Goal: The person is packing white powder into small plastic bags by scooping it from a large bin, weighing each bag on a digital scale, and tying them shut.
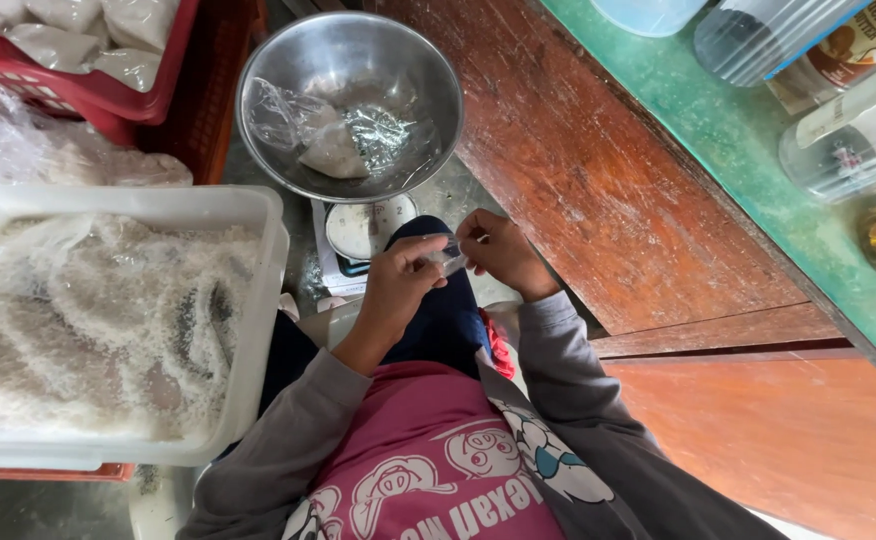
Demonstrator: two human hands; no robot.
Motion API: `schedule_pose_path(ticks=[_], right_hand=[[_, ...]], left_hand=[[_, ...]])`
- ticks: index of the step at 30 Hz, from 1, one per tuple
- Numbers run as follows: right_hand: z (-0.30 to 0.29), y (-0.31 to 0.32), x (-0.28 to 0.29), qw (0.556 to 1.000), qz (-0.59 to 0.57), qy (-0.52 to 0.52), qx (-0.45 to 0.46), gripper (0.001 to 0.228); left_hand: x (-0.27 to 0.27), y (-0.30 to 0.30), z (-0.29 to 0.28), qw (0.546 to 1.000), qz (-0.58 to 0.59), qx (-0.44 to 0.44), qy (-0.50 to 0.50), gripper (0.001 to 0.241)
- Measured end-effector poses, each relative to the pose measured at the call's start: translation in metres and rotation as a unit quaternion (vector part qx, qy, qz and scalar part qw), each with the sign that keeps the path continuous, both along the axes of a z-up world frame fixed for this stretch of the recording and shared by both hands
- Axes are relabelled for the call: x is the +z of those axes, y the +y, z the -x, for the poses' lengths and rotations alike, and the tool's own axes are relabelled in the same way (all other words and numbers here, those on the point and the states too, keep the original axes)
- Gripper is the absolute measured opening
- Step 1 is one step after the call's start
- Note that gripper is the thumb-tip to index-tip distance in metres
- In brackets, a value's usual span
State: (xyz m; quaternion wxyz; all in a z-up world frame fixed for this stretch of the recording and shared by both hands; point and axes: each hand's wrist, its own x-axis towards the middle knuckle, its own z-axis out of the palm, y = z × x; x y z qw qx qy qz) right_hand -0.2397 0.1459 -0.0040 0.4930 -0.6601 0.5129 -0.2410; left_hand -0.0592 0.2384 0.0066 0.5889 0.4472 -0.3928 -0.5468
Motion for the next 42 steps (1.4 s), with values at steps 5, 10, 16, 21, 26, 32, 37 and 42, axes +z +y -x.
schedule_pose_path(ticks=[5,10,16,21,26,32,37,42], right_hand=[[-0.014,0.026,0.054,0.998,-0.01,0.038,0.045,0.031],[0.0,0.024,0.057,0.999,0.029,0.003,0.045,0.033],[0.008,0.019,0.037,0.988,0.11,0.102,0.023,0.03],[0.011,0.015,0.035,0.982,0.132,0.136,0.02,0.038],[0.021,0.023,0.061,0.985,0.069,-0.116,0.107,0.042],[0.034,0.003,0.02,0.958,0.004,-0.282,0.058,0.051],[-0.003,0.039,0.011,0.953,-0.016,0.168,0.249,0.09],[-0.021,0.047,-0.007,0.966,-0.025,0.145,0.214,0.106]], left_hand=[[0.005,0.002,0.004,0.999,0.019,0.003,-0.032,0.039],[0.008,0.006,0.006,1.0,0.007,-0.006,-0.015,0.04],[0.004,0.007,0.004,0.999,0.027,-0.034,-0.033,0.042],[0.011,0.011,0.003,0.997,0.029,-0.04,-0.067,0.043],[0.009,0.012,0.002,0.998,0.033,-0.031,-0.042,0.044],[0.007,0.012,0.003,0.998,0.045,-0.034,-0.022,0.043],[0.012,0.011,0.002,1.0,0.02,-0.013,0.002,0.044],[0.001,0.015,-0.001,0.999,0.038,-0.029,-0.002,0.044]])
